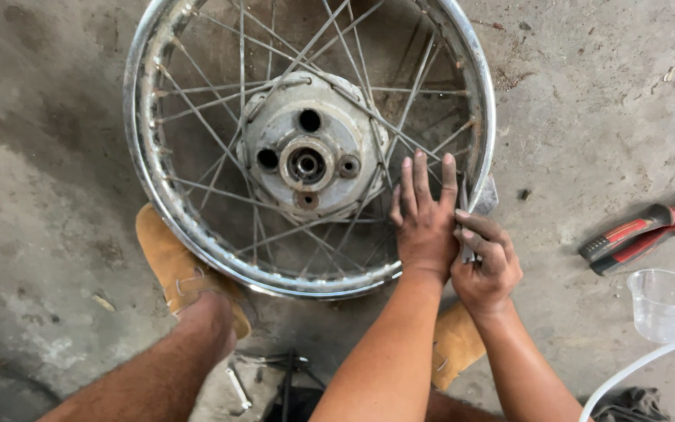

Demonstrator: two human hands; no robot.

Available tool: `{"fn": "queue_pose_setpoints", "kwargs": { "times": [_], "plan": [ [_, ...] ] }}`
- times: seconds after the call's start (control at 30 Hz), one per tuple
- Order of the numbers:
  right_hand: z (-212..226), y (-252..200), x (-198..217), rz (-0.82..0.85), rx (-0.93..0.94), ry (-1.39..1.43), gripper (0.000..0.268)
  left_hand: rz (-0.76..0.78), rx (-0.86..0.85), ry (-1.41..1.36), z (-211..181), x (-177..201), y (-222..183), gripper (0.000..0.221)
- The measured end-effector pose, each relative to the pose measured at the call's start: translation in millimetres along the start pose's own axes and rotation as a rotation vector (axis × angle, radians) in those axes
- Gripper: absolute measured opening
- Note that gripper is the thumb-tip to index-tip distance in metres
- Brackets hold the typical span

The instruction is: Using a small tool to pry or clean the rim and spoke area of a motorcycle wheel

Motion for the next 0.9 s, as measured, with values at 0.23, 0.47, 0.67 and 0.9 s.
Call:
{"fn": "queue_pose_setpoints", "kwargs": {
  "times": [0.23,0.47,0.67,0.9],
  "plan": [
    [-11.6,17.4,-1.5,0.029,-0.075,-0.012,0.021,0.035,0.015,-0.021,-0.8,4.0,1.6,0.100],
    [-100.1,98.1,-23.4,0.346,-0.655,0.288,0.018,0.120,0.029,0.008,-4.9,14.7,2.5,0.118],
    [-38.7,105.8,8.3,0.082,-0.358,0.252,0.024,0.117,0.005,0.019,-6.3,15.4,0.9,0.122],
    [-19.2,22.9,13.1,-0.112,-0.290,0.179,0.017,0.078,0.028,-0.068,-5.2,19.2,3.2,0.118]
  ]
}}
Point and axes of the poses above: each hand's wrist, its own y-axis towards the middle knuckle, its own x-axis out of the back of the hand, z = x × y, the point moved 5 cm from there along y, towards the middle knuckle, and after that the axes turned 7 degrees about x, right-handed, at the moved point
